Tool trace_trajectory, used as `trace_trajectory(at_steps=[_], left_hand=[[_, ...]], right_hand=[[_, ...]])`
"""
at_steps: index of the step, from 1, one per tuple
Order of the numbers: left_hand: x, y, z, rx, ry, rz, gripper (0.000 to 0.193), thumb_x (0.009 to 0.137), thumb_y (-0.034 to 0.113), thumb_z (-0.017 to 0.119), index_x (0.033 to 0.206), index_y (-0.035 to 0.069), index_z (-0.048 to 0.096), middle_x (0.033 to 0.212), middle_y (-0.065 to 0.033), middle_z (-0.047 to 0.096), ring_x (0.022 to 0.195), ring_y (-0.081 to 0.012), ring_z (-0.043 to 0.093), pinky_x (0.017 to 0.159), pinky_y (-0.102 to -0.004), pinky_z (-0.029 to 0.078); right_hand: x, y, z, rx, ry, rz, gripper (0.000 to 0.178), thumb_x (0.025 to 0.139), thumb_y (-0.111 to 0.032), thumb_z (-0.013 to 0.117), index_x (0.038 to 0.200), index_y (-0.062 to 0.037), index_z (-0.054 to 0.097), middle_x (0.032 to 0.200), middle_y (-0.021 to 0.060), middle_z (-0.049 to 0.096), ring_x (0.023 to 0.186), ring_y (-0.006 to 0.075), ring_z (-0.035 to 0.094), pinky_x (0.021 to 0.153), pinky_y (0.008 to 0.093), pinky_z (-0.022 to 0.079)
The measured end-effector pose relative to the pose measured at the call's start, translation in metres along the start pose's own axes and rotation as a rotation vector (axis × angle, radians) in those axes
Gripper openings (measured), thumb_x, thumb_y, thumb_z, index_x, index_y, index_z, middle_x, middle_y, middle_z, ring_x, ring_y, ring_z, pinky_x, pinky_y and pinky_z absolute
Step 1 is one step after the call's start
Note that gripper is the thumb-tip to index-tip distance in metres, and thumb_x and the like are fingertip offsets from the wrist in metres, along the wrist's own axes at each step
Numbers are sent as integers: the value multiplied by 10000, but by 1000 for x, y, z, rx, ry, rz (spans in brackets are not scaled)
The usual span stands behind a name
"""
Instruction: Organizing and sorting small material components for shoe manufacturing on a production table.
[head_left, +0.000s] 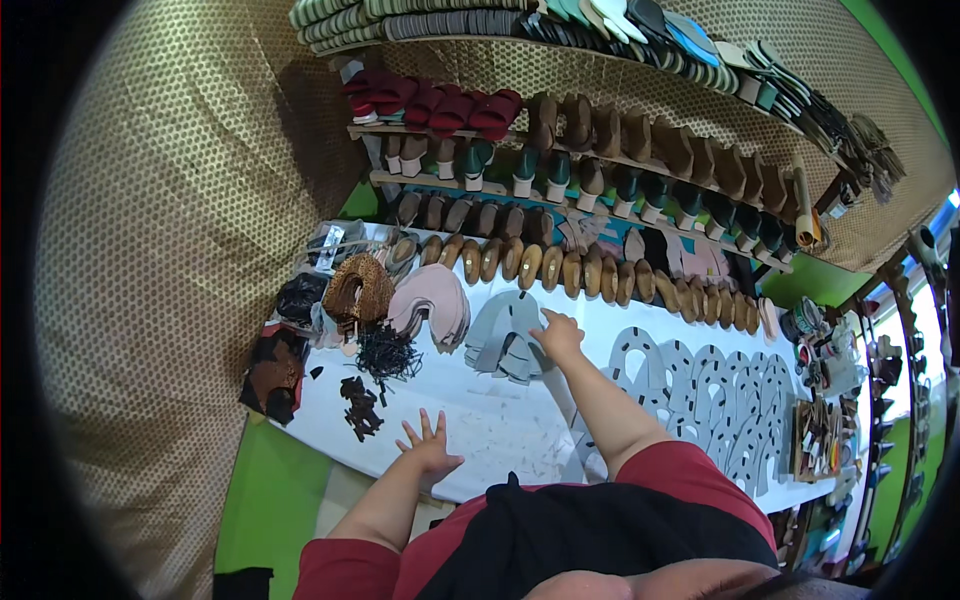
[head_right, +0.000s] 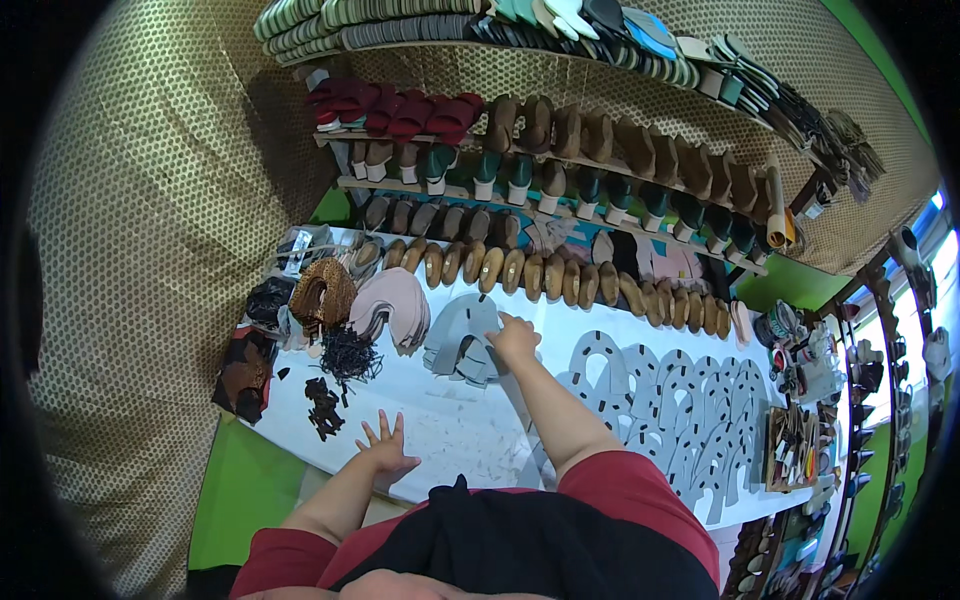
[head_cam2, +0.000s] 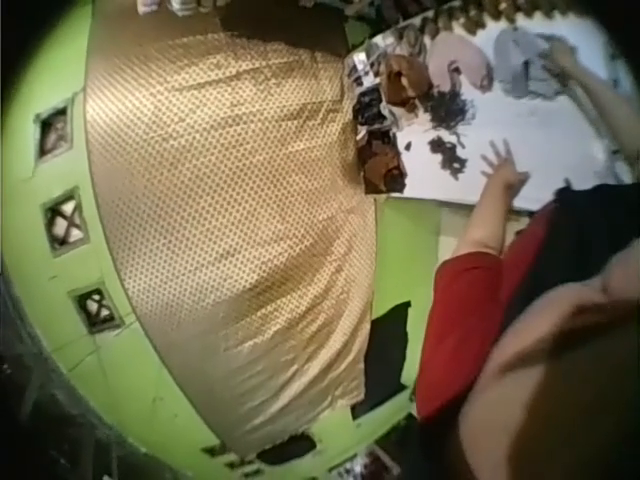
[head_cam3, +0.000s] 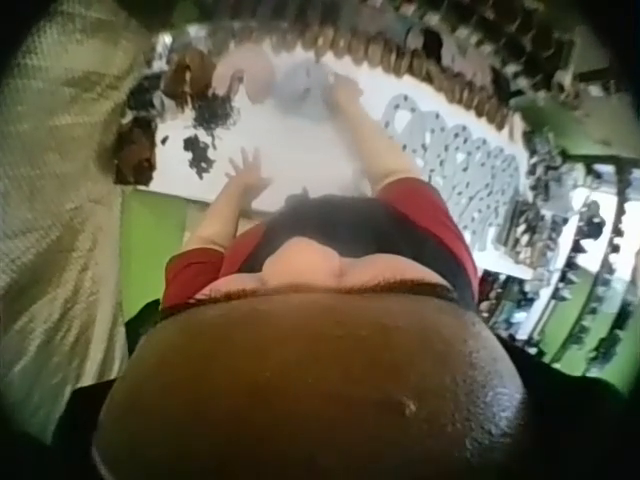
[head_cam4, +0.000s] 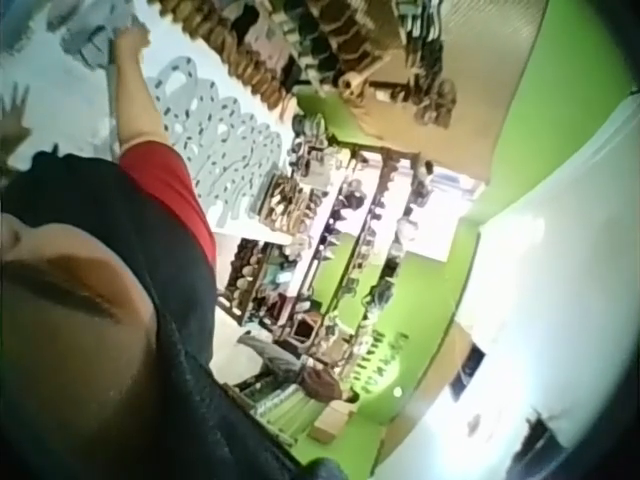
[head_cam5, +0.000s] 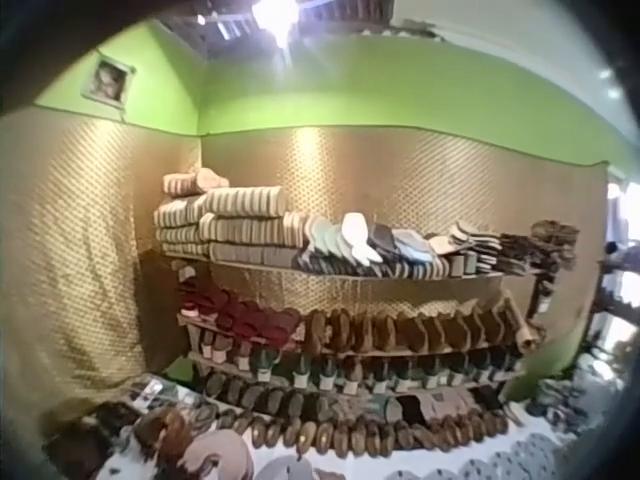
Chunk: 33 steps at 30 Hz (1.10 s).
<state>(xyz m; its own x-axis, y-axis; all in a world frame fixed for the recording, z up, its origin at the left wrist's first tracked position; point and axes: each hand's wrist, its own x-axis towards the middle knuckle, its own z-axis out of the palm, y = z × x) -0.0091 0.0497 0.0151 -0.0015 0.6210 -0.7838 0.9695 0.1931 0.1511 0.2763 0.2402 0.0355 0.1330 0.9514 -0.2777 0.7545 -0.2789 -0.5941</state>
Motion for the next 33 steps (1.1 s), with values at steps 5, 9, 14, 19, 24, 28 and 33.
trace_trajectory(at_steps=[5, 9, 14, 19, 24, 28, 33], left_hand=[[3, -1, 1, 2, 4, 2, 1249, 762, 581, 724, 1544, 245, -191, 1557, -182, -341, 1376, -562, -286, 1047, -775, -13], [6, 1, 1, 13, -3, -1, 1256, 756, 588, 726, 1543, 245, -192, 1556, -182, -342, 1375, -564, -286, 1045, -776, -20], [8, -1, 2, -1, -5, 5, 1257, 754, 592, 723, 1543, 245, -191, 1552, -189, -346, 1373, -569, -287, 1041, -778, -22], [11, -4, 2, -15, -8, 12, 1265, 746, 603, 725, 1543, 248, -192, 1550, -188, -349, 1371, -568, -291, 1037, -780, -22], [14, -4, 3, -10, -13, 11, 1277, 732, 622, 726, 1543, 256, -190, 1552, -182, -348, 1369, -569, -294, 1037, -782, -13], [15, -7, 7, -2, -7, 12, 1269, 737, 629, 719, 1542, 262, -192, 1554, -181, -346, 1365, -572, -297, 1037, -785, 0], [12, -5, 7, 3, 3, 16, 1264, 743, 627, 715, 1540, 264, -197, 1555, -189, -339, 1366, -572, -296, 1039, -784, 7]], right_hand=[[13, -6, 28, -292, 108, -293, 606, 876, -418, 662, 1434, -270, 480, 1577, 112, 289, 1477, 374, 147, 1101, 744, 39], [36, -12, 45, -313, 108, -278, 494, 876, -366, 670, 1346, -246, 575, 1553, 127, 331, 1480, 379, 151, 1092, 757, 13], [46, -10, 59, -348, 135, -301, 315, 832, -278, 710, 1133, -189, 684, 1477, 104, 427, 1465, 385, 193, 1083, 770, 24], [45, -3, 68, -285, 256, -378, 242, 788, -207, 740, 1022, -162, 704, 1353, 57, 542, 1413, 339, 316, 1082, 771, 47], [38, 13, 64, -158, 360, -488, 150, 765, -209, 749, 912, -188, 726, 1161, -19, 644, 1299, 276, 457, 1090, 752, 86], [30, 19, 45, -120, 418, -560, 115, 765, -210, 750, 877, -192, 729, 1114, -34, 659, 1278, 273, 476, 1110, 711, 124], [-14, 8, 4, 121, 284, -652, 98, 768, -200, 768, 860, -182, 737, 1357, 39, 556, 1410, 345, 321, 1157, 643, 98]])
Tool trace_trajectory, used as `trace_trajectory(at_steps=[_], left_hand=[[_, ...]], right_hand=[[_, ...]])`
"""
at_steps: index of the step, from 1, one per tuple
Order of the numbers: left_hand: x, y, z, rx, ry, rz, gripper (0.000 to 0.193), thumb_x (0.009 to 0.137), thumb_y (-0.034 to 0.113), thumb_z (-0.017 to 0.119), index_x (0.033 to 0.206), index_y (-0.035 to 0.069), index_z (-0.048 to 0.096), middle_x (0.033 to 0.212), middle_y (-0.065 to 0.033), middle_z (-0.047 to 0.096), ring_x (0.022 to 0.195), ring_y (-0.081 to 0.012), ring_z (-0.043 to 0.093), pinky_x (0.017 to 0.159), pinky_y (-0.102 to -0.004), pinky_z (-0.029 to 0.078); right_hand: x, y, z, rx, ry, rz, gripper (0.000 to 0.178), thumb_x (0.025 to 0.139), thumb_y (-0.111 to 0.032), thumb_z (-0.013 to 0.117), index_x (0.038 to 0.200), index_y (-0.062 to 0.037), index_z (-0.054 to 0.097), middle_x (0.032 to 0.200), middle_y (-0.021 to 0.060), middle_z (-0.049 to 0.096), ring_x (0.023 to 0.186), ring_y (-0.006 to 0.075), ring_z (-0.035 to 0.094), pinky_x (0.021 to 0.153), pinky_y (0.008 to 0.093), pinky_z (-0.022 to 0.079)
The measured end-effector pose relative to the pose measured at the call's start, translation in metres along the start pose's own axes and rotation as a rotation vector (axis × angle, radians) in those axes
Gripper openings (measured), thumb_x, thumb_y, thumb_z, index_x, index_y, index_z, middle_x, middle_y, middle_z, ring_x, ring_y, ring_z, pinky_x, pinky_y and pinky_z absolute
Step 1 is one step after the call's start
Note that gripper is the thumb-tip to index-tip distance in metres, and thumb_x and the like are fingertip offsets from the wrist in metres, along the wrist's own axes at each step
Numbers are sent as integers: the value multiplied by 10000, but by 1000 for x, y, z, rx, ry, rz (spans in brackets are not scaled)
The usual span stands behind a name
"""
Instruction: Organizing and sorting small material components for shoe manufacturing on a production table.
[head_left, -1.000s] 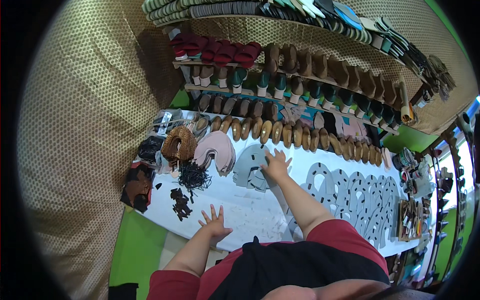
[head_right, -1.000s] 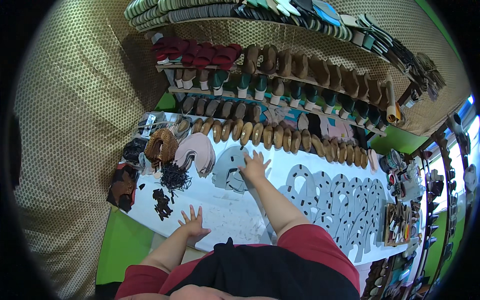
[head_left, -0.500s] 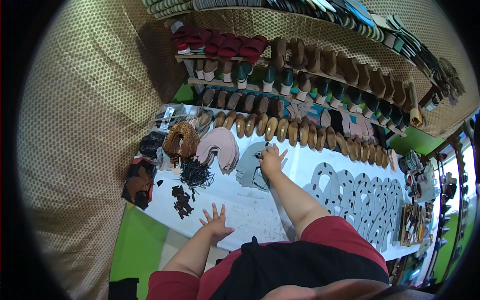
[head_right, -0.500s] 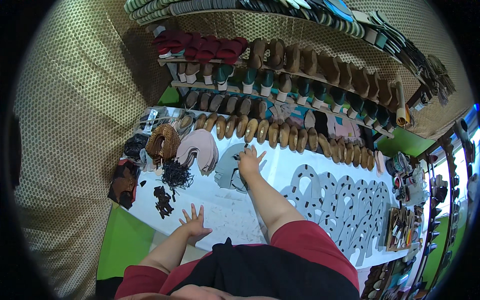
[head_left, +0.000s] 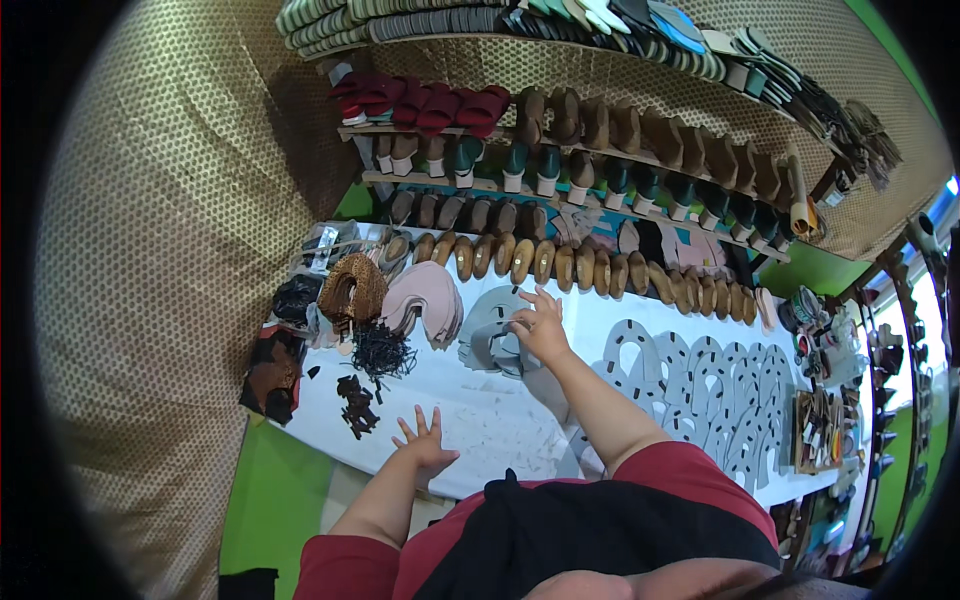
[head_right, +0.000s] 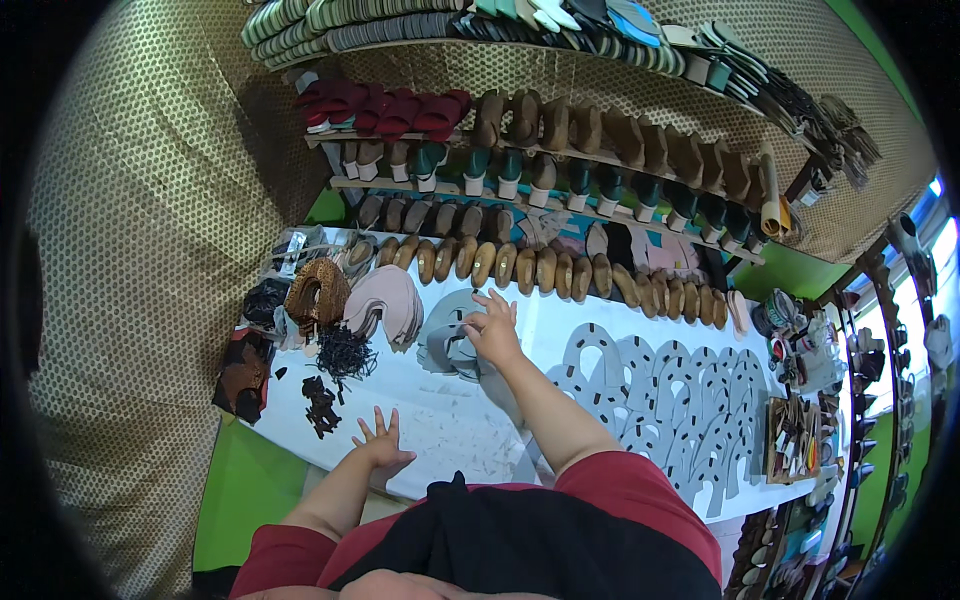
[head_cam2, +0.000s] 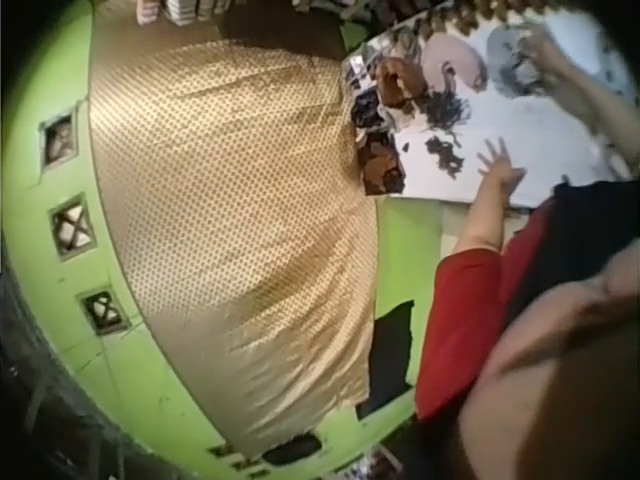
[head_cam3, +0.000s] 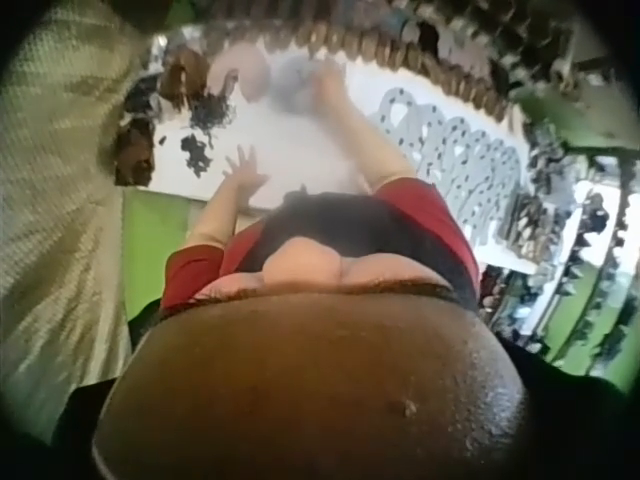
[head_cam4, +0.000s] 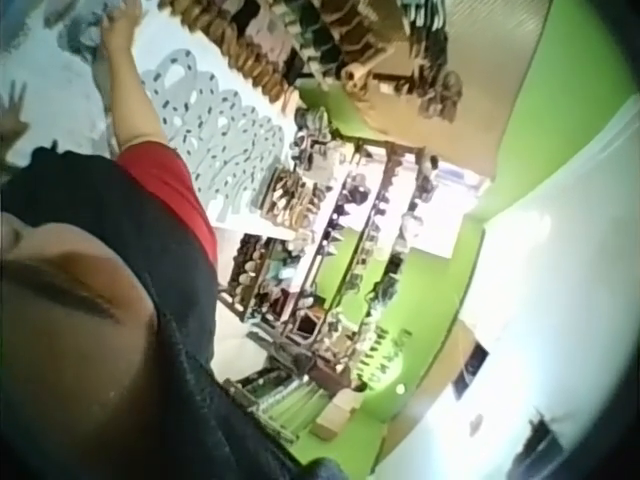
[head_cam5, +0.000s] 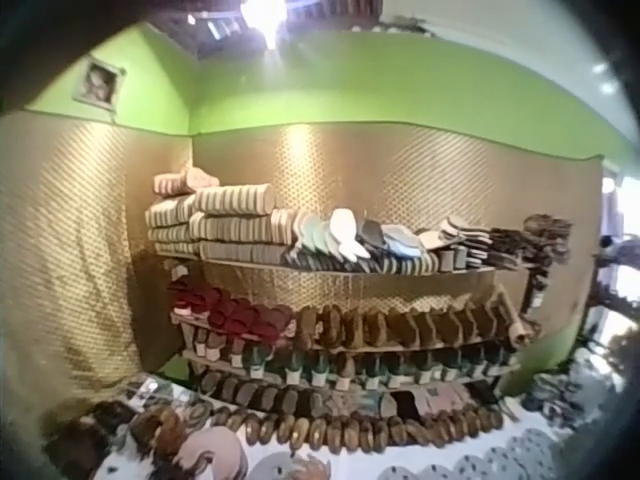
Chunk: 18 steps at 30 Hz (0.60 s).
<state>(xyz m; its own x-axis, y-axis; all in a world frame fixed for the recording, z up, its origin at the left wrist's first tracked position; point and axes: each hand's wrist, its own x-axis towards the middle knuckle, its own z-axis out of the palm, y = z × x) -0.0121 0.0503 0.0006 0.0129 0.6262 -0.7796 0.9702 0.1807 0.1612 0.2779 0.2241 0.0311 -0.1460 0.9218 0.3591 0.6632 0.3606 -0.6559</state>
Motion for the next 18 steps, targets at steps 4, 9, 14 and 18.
trace_trajectory(at_steps=[4, 9, 14, 18], left_hand=[[1, -2, 2, 24, 23, 5, 1286, 736, 659, 711, 1539, 243, -202, 1554, -199, -336, 1368, -581, -279, 1045, -775, 29], [-5, -2, 0, 20, 36, 17, 1263, 745, 637, 703, 1536, 265, -208, 1556, -189, -337, 1378, -571, -270, 1055, -769, 11], [-6, -8, 9, -26, 87, 29, 1256, 735, 639, 711, 1551, 264, -167, 1570, -175, -319, 1387, -558, -270, 1061, -759, -6], [-11, -14, 12, -47, 106, 44, 1252, 728, 638, 716, 1559, 266, -143, 1579, -167, -306, 1392, -552, -269, 1056, -761, -19]], right_hand=[[-19, -30, -50, 47, -167, -52, 124, 736, -208, 806, 843, -223, 744, 1527, 54, 396, 1478, 424, 143, 1145, 675, 87], [-40, -74, -119, -10, -332, -107, 120, 733, -208, 811, 836, -226, 753, 1534, 47, 395, 1487, 409, 128, 1143, 679, 111], [-50, -115, -156, -176, -624, -35, 124, 711, -202, 809, 824, -230, 768, 1538, 51, 396, 1493, 397, 118, 1132, 699, 124], [-47, -131, -124, -353, -853, 17, 194, 678, -213, 807, 867, -239, 769, 1520, 43, 419, 1477, 398, 163, 1122, 695, 177]])
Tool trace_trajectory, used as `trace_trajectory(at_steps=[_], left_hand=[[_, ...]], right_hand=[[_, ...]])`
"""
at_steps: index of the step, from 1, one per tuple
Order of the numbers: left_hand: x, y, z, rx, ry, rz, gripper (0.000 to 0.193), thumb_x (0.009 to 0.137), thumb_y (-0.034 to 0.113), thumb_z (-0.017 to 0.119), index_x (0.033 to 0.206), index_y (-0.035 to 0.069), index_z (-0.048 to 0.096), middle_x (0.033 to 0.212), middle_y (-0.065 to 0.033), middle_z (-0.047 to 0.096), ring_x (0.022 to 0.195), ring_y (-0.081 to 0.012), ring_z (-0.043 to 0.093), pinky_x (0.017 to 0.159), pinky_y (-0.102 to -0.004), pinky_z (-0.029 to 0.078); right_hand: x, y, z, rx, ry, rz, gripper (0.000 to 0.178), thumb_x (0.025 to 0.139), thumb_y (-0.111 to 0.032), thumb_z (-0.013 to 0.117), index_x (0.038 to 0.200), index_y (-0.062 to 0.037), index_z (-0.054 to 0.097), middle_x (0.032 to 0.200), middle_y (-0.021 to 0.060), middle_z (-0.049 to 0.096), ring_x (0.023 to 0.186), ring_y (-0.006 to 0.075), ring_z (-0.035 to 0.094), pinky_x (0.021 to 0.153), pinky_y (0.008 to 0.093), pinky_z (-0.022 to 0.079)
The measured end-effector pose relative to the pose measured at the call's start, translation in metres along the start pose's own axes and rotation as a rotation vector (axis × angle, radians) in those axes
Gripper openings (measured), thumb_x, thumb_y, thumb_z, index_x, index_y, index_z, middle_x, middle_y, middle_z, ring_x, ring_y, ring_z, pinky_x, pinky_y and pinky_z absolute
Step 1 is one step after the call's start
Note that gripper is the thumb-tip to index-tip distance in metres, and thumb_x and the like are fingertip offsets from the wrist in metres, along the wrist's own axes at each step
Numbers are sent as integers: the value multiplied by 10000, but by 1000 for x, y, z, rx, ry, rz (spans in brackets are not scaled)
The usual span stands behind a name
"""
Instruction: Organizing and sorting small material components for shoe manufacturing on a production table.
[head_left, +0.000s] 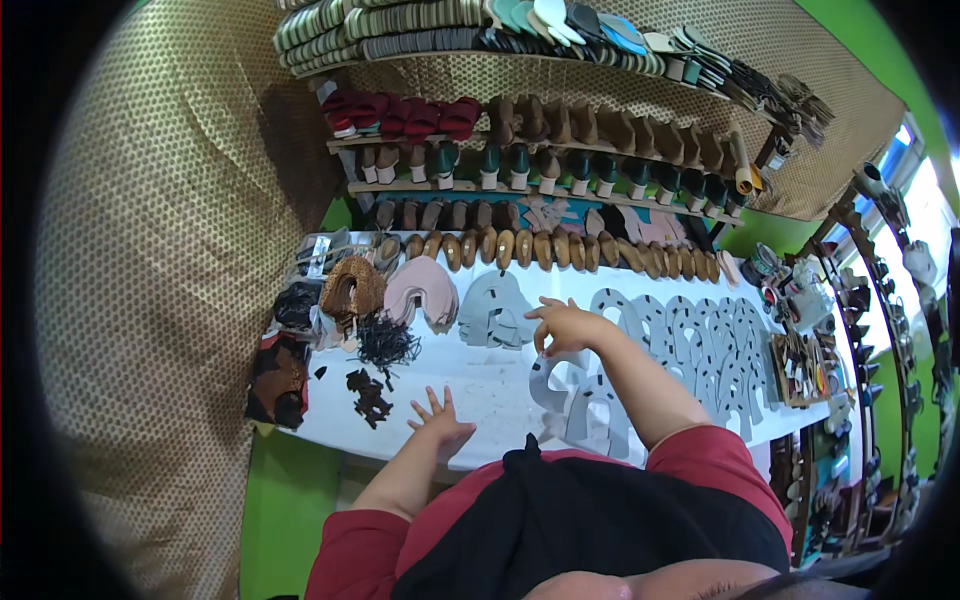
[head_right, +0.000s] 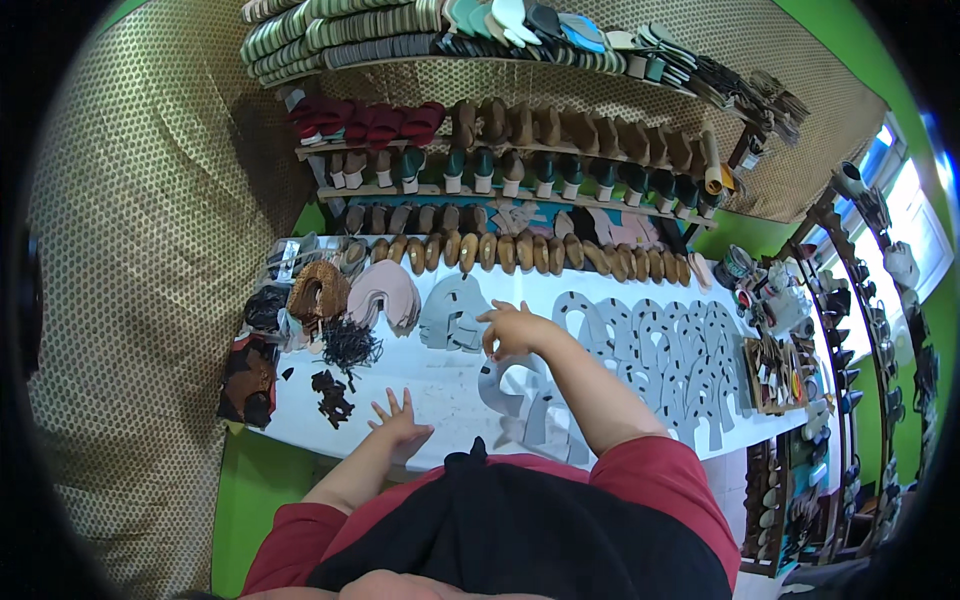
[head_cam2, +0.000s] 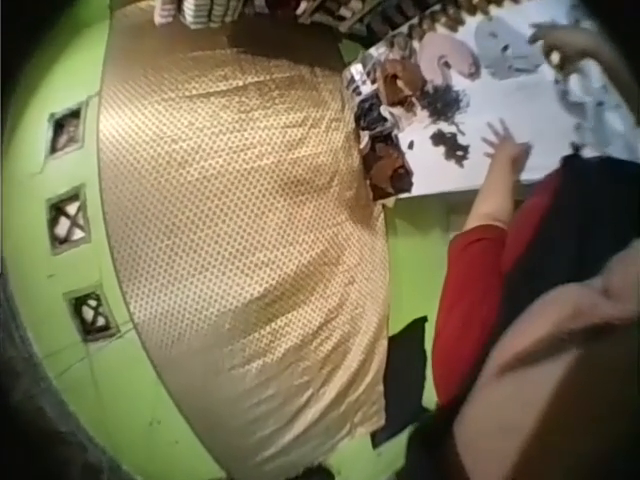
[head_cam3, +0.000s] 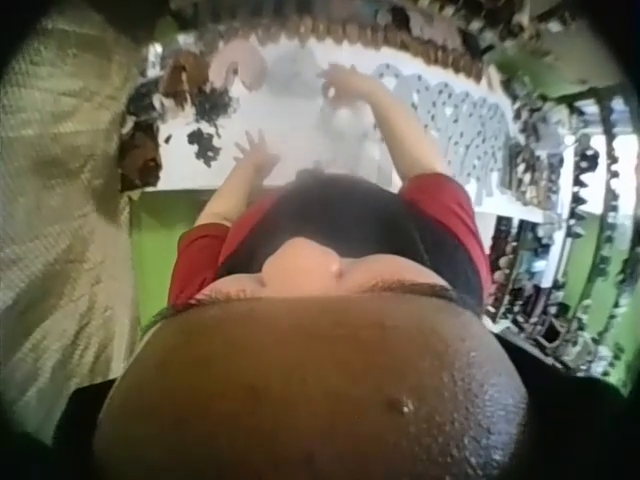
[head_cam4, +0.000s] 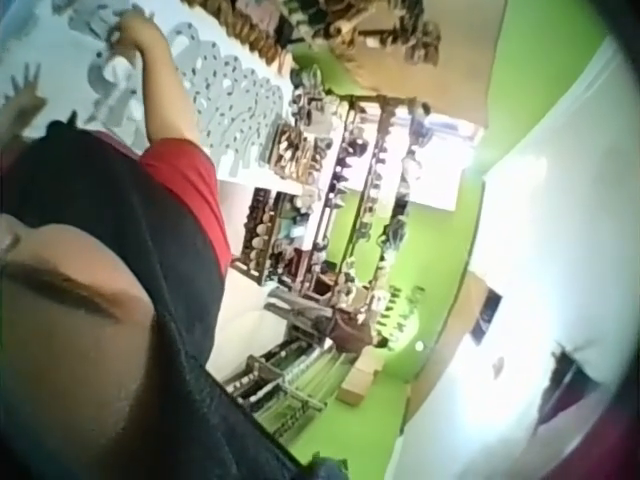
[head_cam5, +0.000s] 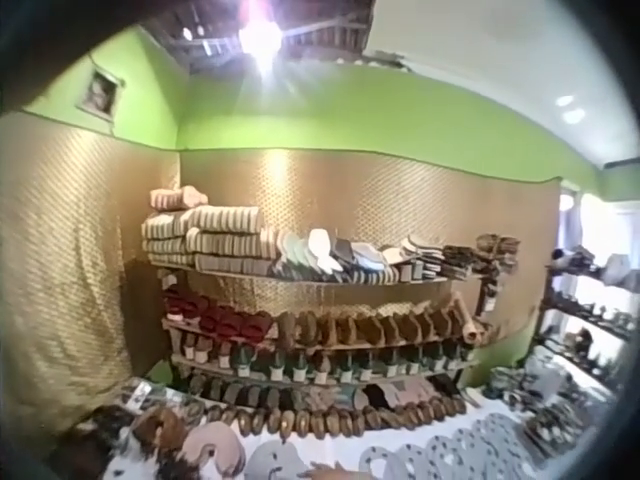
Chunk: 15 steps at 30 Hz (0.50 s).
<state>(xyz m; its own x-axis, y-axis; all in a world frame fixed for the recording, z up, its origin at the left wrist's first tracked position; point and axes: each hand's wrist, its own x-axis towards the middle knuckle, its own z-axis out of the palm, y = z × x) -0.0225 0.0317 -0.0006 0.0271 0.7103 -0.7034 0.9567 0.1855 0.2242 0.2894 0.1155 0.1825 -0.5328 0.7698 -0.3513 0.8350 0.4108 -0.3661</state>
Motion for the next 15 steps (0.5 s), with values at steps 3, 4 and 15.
trace_trajectory(at_steps=[3, 4, 15], left_hand=[[4, 0, -2, -48, 42, 77, 1251, 719, 637, 714, 1565, 254, -124, 1591, -155, -285, 1396, -546, -267, 1052, -762, -39], [3, 10, -6, -33, 35, 90, 1251, 719, 637, 714, 1565, 254, -124, 1591, -155, -285, 1396, -546, -267, 1052, -762, -39], [-8, -141, -9, -33, 694, 394, 863, 799, 369, 681, 1514, 70, 303, 1604, -222, 172, 1473, -475, 103, 1130, -675, 71]], right_hand=[[76, 9, 42, 26, -323, 1, 282, 656, -254, 797, 936, -251, 769, 1495, 18, 452, 1407, 361, 340, 1061, 744, 233], [108, 20, 64, 92, -448, -12, 308, 682, -260, 786, 989, -260, 763, 1488, 40, 459, 1378, 344, 394, 1048, 751, 243], [141, -74, 205, -95, 412, 110, 664, 909, -428, 595, 1471, -132, 399, 1547, 137, 342, 1467, 358, 228, 1131, 660, 186]])
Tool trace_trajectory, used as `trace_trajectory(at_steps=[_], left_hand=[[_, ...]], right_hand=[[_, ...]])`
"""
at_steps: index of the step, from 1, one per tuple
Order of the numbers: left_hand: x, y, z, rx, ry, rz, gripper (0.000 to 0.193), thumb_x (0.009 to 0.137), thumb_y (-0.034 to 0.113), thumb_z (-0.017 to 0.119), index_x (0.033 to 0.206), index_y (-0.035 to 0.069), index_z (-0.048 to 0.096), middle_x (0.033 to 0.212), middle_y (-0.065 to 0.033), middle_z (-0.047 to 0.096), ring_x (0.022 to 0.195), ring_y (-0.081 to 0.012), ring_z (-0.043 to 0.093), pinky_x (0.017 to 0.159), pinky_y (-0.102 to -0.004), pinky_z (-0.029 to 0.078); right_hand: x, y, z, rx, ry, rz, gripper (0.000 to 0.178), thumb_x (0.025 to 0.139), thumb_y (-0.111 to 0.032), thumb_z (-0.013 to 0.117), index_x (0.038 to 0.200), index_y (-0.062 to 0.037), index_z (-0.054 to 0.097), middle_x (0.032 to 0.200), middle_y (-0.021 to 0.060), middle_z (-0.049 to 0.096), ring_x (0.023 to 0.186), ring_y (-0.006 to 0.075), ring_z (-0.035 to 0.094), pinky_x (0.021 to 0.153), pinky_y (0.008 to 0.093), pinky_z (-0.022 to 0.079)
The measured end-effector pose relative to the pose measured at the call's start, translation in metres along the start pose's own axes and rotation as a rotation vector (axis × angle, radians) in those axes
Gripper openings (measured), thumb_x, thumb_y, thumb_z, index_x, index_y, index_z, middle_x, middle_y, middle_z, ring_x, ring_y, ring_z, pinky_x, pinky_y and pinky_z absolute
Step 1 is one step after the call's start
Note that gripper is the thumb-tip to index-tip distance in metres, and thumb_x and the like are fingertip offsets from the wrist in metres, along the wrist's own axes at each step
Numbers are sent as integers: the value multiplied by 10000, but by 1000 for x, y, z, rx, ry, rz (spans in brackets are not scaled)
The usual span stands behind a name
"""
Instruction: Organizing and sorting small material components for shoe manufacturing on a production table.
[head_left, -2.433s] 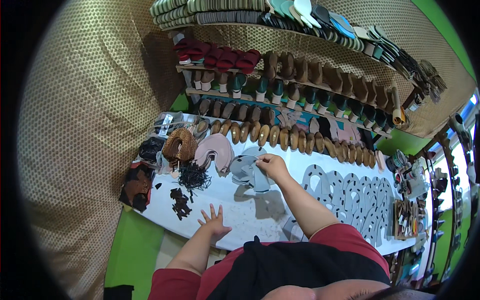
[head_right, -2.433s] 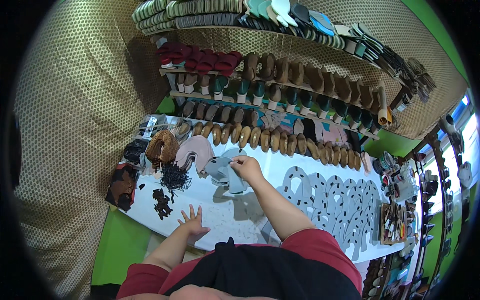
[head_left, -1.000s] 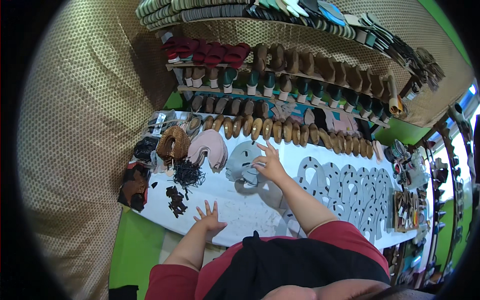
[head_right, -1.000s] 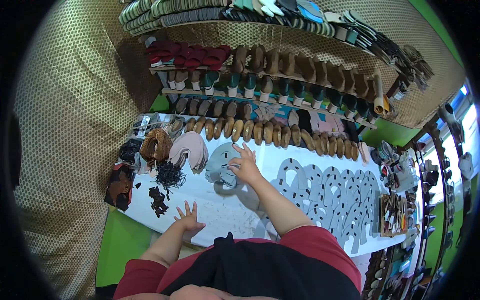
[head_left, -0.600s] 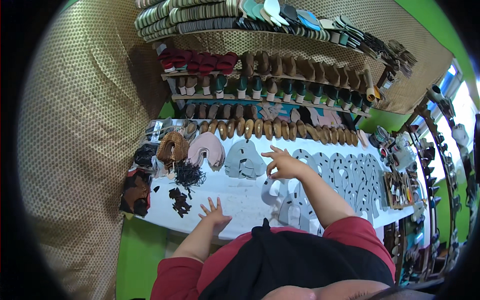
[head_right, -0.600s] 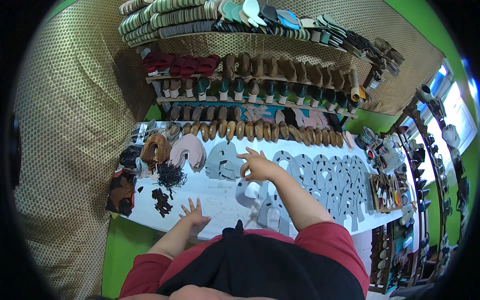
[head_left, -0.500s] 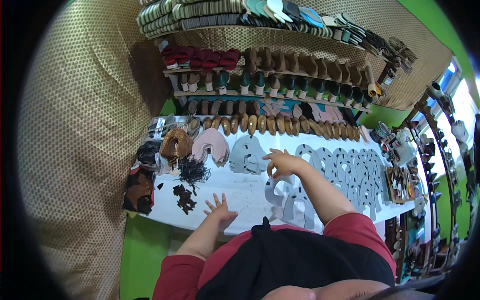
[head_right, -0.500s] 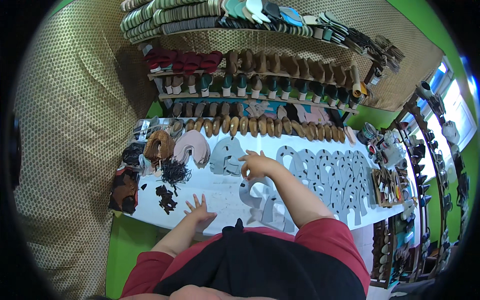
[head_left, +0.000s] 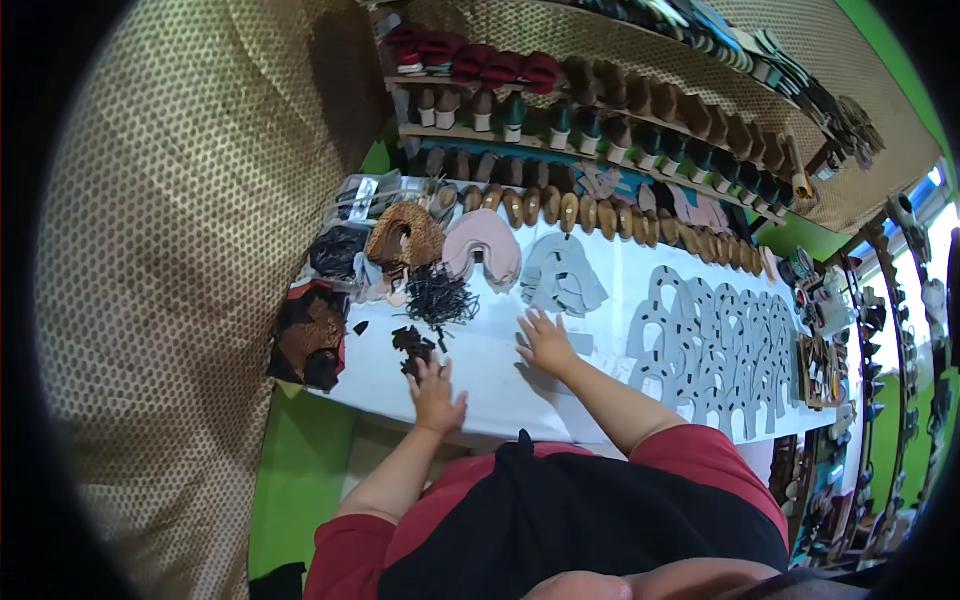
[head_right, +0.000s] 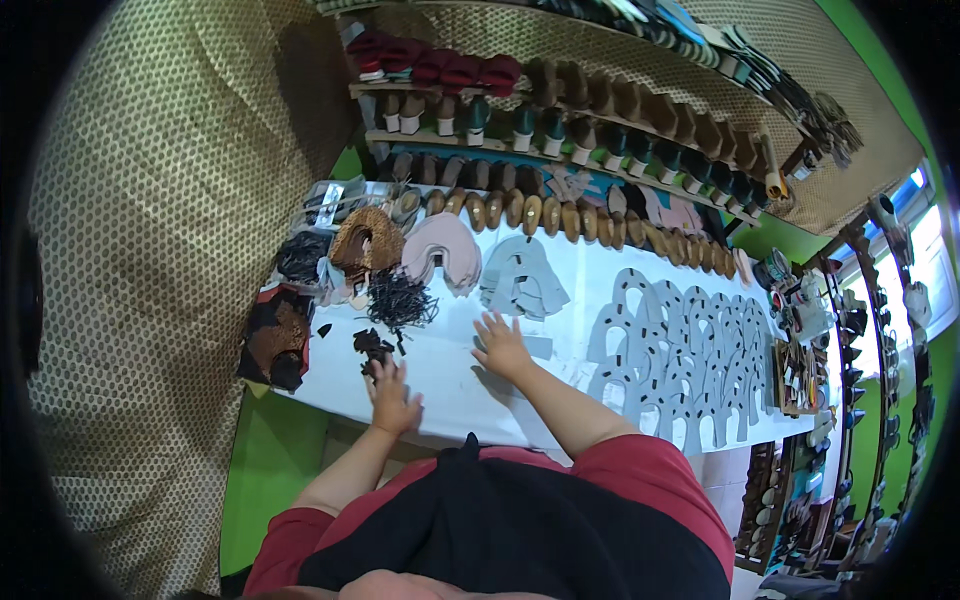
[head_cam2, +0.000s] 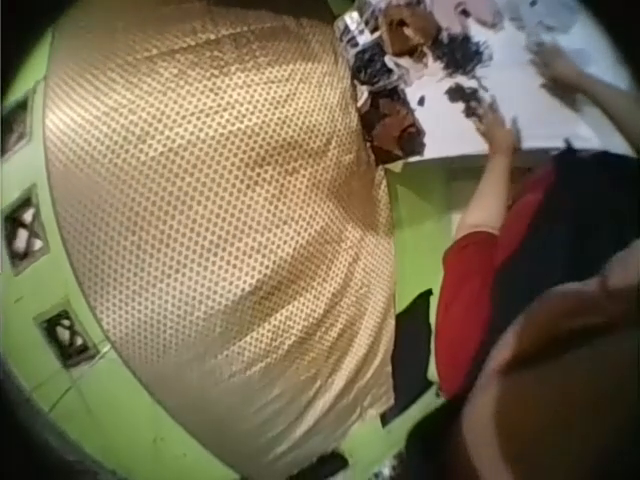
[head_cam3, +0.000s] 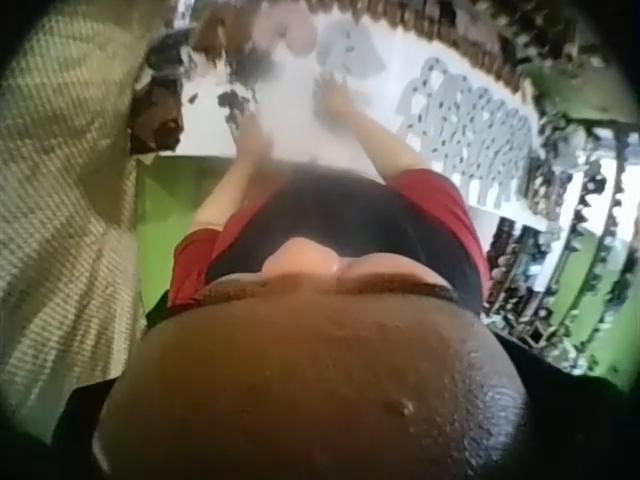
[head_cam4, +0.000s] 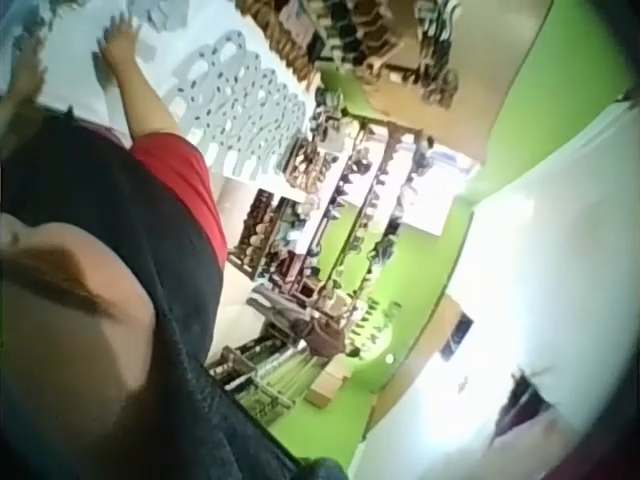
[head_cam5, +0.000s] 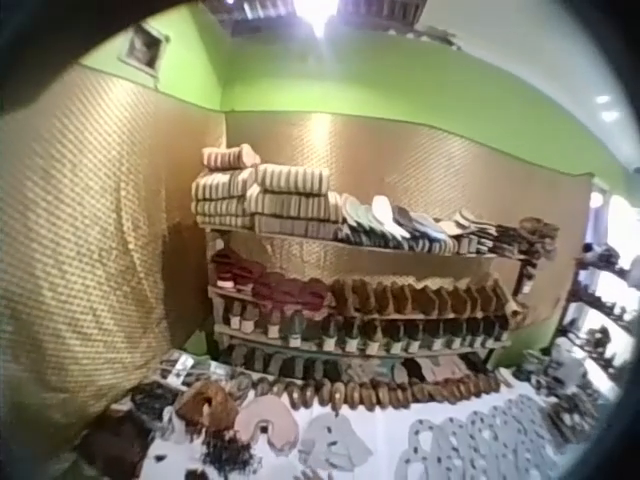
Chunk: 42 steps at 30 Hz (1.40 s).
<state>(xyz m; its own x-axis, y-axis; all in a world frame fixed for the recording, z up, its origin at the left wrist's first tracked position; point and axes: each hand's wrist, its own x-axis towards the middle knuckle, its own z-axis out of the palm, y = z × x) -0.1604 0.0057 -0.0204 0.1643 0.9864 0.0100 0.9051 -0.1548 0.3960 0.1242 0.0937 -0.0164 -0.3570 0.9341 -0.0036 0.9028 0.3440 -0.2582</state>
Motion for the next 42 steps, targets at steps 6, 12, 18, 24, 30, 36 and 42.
trace_trajectory(at_steps=[6, 12, 18, 24, 30, 36, 42], left_hand=[[8, -102, -33, 35, 180, -249, 809, 882, 320, 626, 1540, 67, 230, 1631, -184, 103, 1498, -420, 52, 1171, -593, 29], [21, -122, -38, 176, 51, -130, 770, 927, 410, 559, 1547, 92, 230, 1633, -136, 134, 1499, -366, 116, 1183, -565, 81], [20, -125, -38, 66, 59, -166, 742, 925, 373, 566, 1533, 73, 264, 1623, -140, 182, 1500, -349, 136, 1191, -528, 92], [19, -129, -37, 60, 58, -161, 707, 929, 381, 557, 1519, 84, 305, 1619, -126, 204, 1500, -336, 145, 1192, -522, 97], [19, -130, -36, 63, 64, -159, 686, 931, 387, 550, 1511, 94, 329, 1616, -121, 216, 1499, -337, 147, 1186, -544, 90], [20, -128, -33, 89, 80, -165, 670, 932, 388, 551, 1505, 109, 346, 1622, -114, 200, 1500, -335, 141, 1181, -564, 81], [16, -111, -43, 141, 64, -176, 658, 934, 406, 556, 1500, 128, 368, 1635, -118, 138, 1505, -353, 88, 1168, -601, 71]], right_hand=[[-35, -14, 20, -49, -120, 26, 729, 925, -514, 527, 1542, -210, 286, 1620, 144, 180, 1500, 380, 107, 1151, 661, 54], [6, -48, 50, -35, 12, 31, 535, 901, -453, 588, 1383, -234, 518, 1548, 131, 327, 1467, 363, 221, 1091, 747, 102], [43, -124, 61, 191, 81, -131, 164, 793, -320, 727, 937, -241, 738, 1415, 57, 506, 1437, 357, 284, 1065, 778, 133], [49, -143, 62, 168, -19, -130, 150, 737, -274, 752, 877, -221, 735, 1396, 55, 523, 1437, 364, 283, 1055, 788, 145], [45, -140, 65, 207, 54, -29, 149, 718, -236, 748, 851, -172, 731, 1367, 66, 544, 1407, 380, 332, 1037, 787, 202], [36, -124, 27, 281, 73, 143, 126, 719, -234, 739, 825, -166, 742, 1343, 97, 580, 1382, 408, 364, 1076, 729, 225], [21, -99, -26, 753, 18, 200, 122, 761, -249, 761, 836, -153, 775, 1357, 224, 565, 1330, 419, 442, 1110, 424, 341]])
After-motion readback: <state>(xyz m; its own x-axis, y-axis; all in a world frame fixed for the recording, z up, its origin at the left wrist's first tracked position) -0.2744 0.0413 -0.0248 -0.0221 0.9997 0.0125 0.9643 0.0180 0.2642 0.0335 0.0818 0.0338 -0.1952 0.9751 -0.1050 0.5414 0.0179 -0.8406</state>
